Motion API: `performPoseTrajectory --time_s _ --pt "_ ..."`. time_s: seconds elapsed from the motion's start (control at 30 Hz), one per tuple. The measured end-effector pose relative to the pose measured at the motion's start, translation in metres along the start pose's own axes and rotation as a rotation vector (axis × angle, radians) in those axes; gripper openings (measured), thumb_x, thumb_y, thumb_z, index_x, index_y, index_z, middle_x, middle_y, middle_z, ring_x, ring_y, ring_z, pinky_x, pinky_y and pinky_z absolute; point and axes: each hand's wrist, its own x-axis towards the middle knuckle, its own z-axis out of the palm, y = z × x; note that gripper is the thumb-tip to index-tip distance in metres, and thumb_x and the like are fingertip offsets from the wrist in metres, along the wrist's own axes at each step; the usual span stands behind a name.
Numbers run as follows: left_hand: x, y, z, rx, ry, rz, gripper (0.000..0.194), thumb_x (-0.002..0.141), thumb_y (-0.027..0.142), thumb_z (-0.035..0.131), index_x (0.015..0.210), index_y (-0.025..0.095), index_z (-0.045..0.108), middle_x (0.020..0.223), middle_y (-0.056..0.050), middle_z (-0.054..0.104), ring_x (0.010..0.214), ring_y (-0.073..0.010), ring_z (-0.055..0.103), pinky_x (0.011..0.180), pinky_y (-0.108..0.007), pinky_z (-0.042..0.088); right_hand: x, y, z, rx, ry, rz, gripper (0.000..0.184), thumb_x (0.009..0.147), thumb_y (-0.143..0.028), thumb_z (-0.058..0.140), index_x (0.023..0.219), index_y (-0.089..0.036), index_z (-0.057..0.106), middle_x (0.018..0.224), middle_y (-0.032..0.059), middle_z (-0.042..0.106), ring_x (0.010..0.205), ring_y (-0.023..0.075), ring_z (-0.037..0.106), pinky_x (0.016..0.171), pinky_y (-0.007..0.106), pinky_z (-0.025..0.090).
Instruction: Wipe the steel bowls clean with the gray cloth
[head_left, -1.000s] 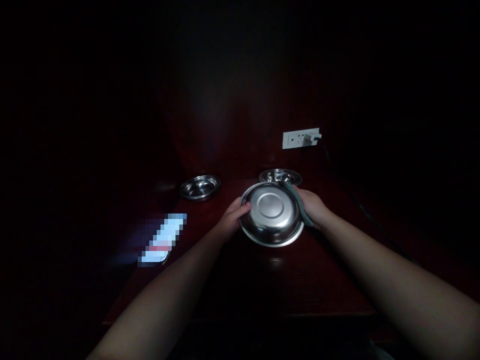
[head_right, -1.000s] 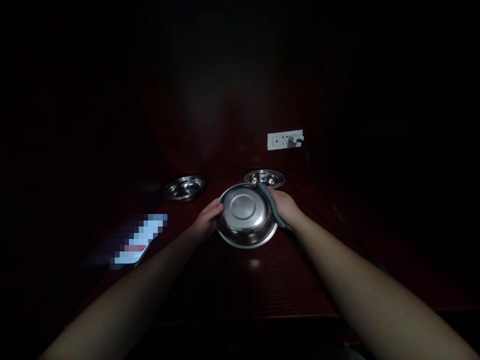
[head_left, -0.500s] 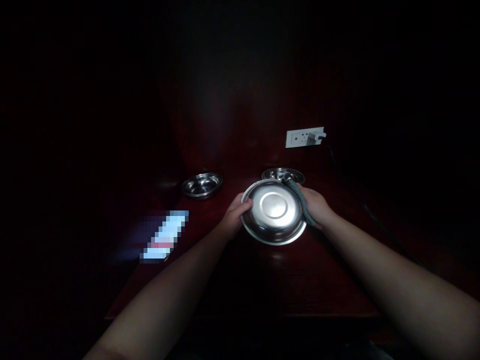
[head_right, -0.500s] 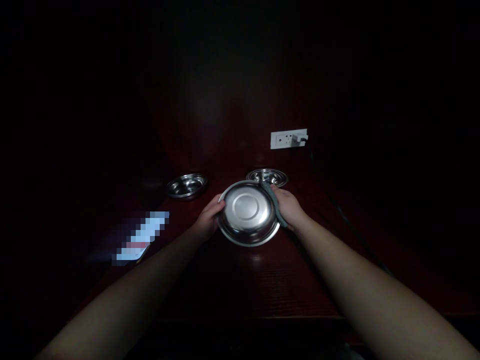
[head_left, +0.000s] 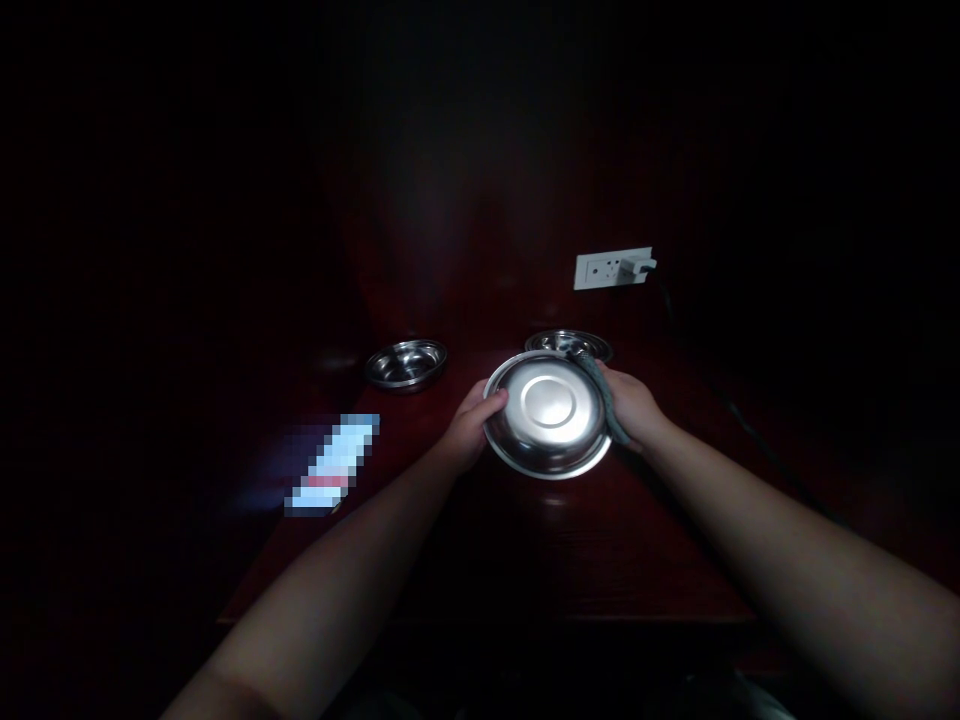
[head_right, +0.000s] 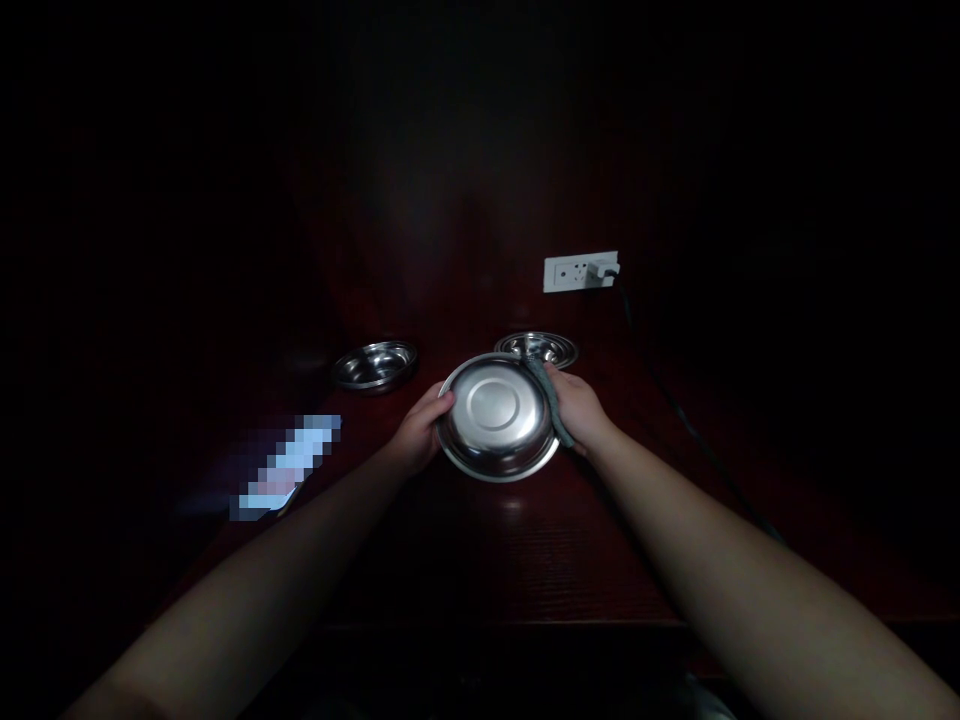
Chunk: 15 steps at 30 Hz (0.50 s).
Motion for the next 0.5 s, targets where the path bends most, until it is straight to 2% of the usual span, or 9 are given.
performPoseTrajectory --time_s 0.17,0.33,0.5 --pt "0.0004 0.0000 0.0016 -0.006 0.018 -0.019 0.040 0.067 0.033 0.073 0.100 0.016 0.058 0.085 -0.002 0.063 0.077 -0.0146 0.059 0.077 -0.029 0.045 0.0008 0.0009 -0.0001 0.013 -0.016 0.002 0.038 0.072 -0.055 0.064 0.076 -0.017 0.068 0.059 0.0010 0.066 0.063 0.0171 0.059 0.063 0.028 0.045" --pt "0.0019 -0.0014 0.0028 -0.025 0.027 -0.041 0.035 0.069 0.034 0.072 0.095 0.015 0.057 0.081 -0.002 0.062 0.071 -0.0133 0.059 0.069 -0.027 0.047 -0.0007 0.0010 0.0007 0.004 0.080 -0.012 0.040 0.072 -0.055 0.065 0.074 -0.015 0.068 0.059 0.0022 0.066 0.061 0.0167 0.059 0.062 0.028 0.046" --pt "0.0002 0.0000 0.0006 -0.014 -0.031 -0.078 0.035 0.069 0.034 0.073 0.093 0.016 0.056 0.076 -0.001 0.061 0.064 -0.0114 0.059 0.063 -0.026 0.049 0.0029 0.0031 0.0004 0.054 0.161 -0.041 0.039 0.071 -0.053 0.066 0.076 -0.015 0.068 0.062 0.0027 0.067 0.067 0.0178 0.061 0.064 0.028 0.049"
